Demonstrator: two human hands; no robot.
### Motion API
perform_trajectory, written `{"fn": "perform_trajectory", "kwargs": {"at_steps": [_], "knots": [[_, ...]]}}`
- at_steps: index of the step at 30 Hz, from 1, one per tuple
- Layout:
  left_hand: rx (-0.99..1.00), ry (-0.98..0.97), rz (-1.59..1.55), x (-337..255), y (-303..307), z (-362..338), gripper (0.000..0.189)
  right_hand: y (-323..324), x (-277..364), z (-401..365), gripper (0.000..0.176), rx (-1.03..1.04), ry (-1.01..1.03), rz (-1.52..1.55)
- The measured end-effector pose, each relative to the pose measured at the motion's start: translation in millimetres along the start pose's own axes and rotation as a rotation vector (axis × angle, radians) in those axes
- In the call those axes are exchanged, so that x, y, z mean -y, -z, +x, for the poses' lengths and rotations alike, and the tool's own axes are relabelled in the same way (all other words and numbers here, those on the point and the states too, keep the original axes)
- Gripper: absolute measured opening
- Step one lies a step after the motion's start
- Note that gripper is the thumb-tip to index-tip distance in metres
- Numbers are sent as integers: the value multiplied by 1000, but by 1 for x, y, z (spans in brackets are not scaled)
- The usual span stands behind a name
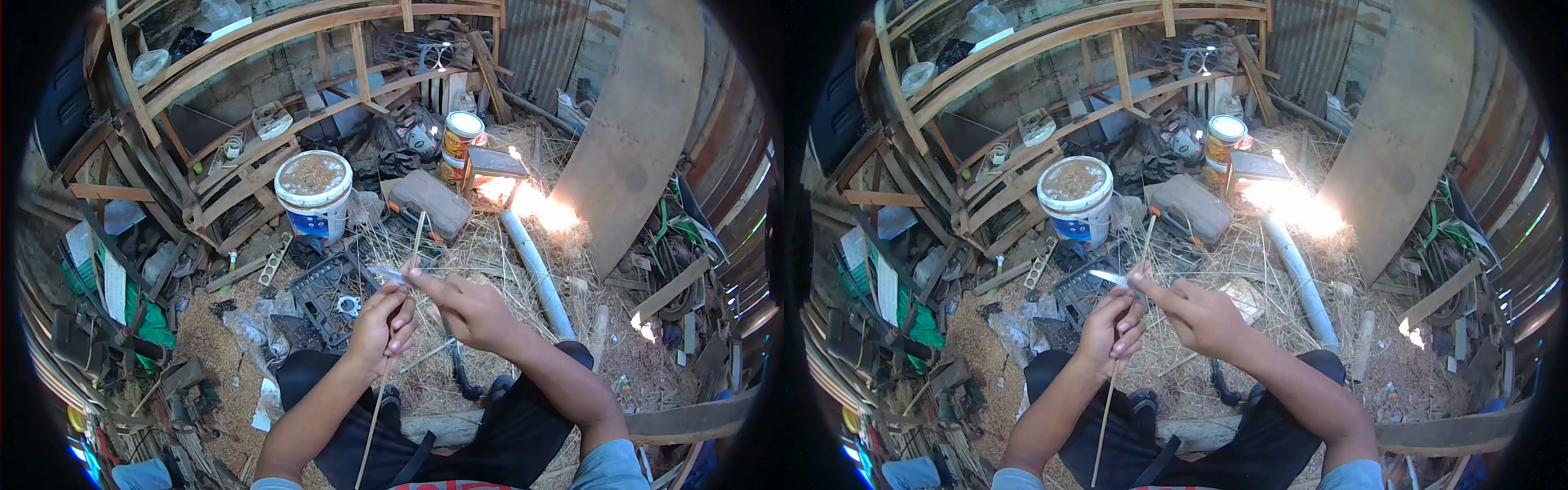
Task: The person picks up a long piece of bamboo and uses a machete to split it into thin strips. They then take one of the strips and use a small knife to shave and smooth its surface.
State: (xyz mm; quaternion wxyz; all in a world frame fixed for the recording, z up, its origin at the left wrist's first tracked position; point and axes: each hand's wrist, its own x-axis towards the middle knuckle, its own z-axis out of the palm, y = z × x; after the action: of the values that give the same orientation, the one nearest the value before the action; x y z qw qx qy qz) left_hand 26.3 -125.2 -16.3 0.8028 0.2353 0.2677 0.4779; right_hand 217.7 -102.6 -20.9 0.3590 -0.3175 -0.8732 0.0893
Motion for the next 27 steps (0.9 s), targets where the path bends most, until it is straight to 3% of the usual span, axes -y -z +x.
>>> {"fn": "perform_trajectory", "kwargs": {"at_steps": [6,12,15,17,19,22,27], "knots": [[96,59,-16,-4,0,-3,43,-5,-10,-1,64,12,-56,-181],[124,87,-64,-4,6,-6,47,-4,-19,-4,63,153,12,-267],[147,123,-43,-8,1,-10,48,17,-47,4,59,0,-133,-395],[193,141,19,-5,-2,-15,49,8,-100,0,55,-296,-27,-260],[225,143,43,-4,-2,-18,49,33,-125,-3,48,-294,-374,-211],[224,98,-18,-4,1,-15,49,54,-107,-2,43,-373,-614,63],[149,68,16,-3,7,-2,48,12,-39,5,38,-260,-427,257]]}}
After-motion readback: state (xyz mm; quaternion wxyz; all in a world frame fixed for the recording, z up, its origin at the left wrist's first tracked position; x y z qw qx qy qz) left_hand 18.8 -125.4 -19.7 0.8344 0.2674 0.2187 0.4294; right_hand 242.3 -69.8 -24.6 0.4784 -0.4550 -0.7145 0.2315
